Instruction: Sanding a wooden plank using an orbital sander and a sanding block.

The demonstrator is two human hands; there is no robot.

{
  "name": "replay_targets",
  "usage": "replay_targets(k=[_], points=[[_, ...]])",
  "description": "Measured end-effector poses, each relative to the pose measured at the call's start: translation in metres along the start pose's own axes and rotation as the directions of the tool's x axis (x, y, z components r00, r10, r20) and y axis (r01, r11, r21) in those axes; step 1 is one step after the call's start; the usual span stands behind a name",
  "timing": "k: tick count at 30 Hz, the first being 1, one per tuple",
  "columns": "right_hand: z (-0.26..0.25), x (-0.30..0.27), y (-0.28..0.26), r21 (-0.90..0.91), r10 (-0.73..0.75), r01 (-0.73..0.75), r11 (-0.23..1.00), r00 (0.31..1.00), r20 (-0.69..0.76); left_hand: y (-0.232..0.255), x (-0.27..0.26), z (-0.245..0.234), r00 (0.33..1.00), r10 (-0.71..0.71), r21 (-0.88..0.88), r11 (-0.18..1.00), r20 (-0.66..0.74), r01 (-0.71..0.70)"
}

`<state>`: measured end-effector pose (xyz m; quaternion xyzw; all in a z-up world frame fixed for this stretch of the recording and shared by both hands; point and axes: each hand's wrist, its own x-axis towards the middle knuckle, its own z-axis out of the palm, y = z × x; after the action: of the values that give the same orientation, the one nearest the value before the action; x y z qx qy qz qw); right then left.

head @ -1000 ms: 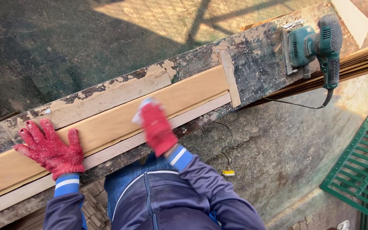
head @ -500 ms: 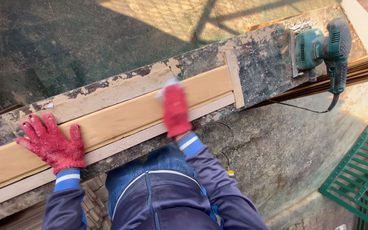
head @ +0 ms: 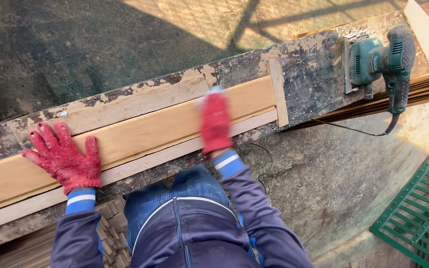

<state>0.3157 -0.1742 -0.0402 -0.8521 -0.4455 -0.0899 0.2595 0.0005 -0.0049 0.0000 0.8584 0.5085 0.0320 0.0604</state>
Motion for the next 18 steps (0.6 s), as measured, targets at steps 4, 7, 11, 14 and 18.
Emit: replay_targets(k=[4,7,11,14,18], points=[[-0.004,-0.017,-0.103,0.508,-0.345,0.180,0.842,0.904,0.251,0.005,0.000,-0.005,0.998,0.047,-0.001,0.999,-0.039,-0.047],[-0.008,-0.009,-0.045,0.572,-0.400,0.214,0.792,0.889,0.222,0.005,0.002,-0.007,1.000,0.015,0.024,1.000,-0.002,-0.015],[-0.001,-0.008,0.129,0.042,0.011,-0.016,0.999,0.994,0.105,0.002,0.000,-0.004,1.000,0.010,-0.001,1.000,0.005,-0.010],[0.016,-0.010,0.143,-0.393,0.093,-0.073,0.917,0.995,0.034,-0.001,0.002,-0.003,1.000,0.003,0.006,1.000,0.013,-0.003],[0.057,-0.053,-0.020,0.038,-0.106,0.103,0.994,0.988,0.116,0.004,0.000,-0.008,0.998,0.059,-0.027,0.998,-0.029,-0.059]])
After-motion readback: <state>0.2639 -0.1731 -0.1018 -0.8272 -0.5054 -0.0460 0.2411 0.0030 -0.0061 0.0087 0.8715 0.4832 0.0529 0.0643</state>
